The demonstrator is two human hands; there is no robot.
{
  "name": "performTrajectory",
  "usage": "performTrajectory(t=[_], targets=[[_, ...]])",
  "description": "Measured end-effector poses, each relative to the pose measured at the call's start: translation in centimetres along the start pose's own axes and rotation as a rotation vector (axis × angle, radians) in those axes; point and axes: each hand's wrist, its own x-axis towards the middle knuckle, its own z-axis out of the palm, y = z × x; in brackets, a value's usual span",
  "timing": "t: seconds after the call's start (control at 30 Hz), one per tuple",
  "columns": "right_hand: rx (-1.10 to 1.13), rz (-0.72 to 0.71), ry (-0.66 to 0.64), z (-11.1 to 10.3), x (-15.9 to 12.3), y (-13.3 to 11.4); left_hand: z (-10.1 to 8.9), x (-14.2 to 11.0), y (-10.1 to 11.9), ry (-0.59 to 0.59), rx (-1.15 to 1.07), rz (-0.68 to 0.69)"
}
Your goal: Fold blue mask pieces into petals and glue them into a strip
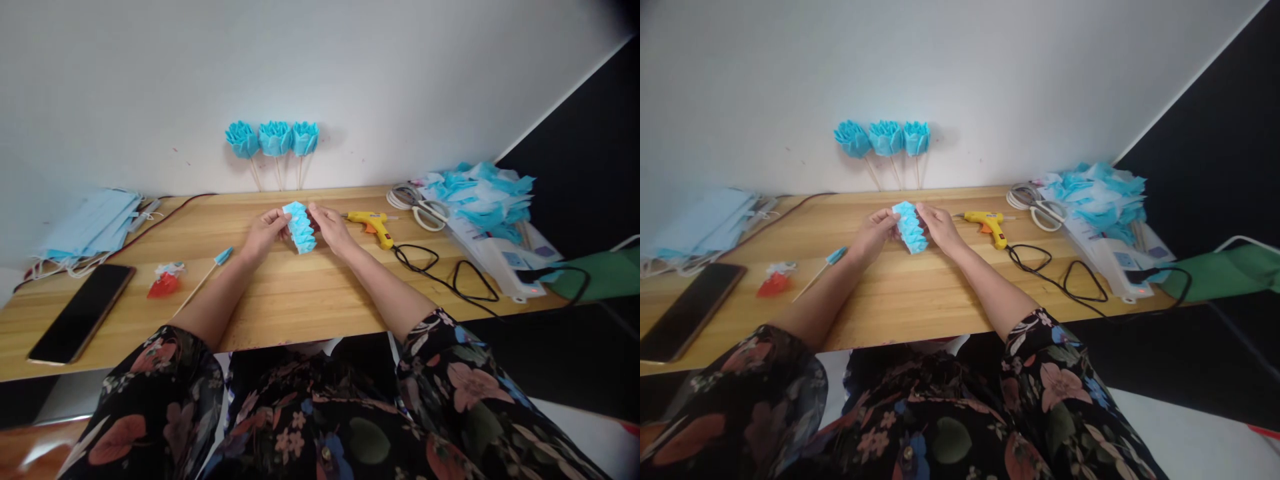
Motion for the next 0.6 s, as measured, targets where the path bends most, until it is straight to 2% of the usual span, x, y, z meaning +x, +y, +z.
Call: performTrajectory(t=[0.13, 0.37, 0.5, 0.6], targets=[[-0.081, -0.022, -0.059, 0.02, -0.09, -0.11, -0.02, 0.05, -0.12, 0.017, -0.008, 0.005], [-0.218, -0.106, -0.003, -0.02, -0.30, -0.56, 0.11, -0.16, 0.13, -0.038, 0.014, -0.049], [-0.202, -0.107, 0.005, -0.04, -0.30, -0.57, 0.11, -0.21, 0.26, -0.048, 0.020, -0.051], [-0.100, -0.063, 0.004, -0.05, -0.15, -0.30, 0.12, -0.20, 0.32, -0.022, -0.018, -0.044]])
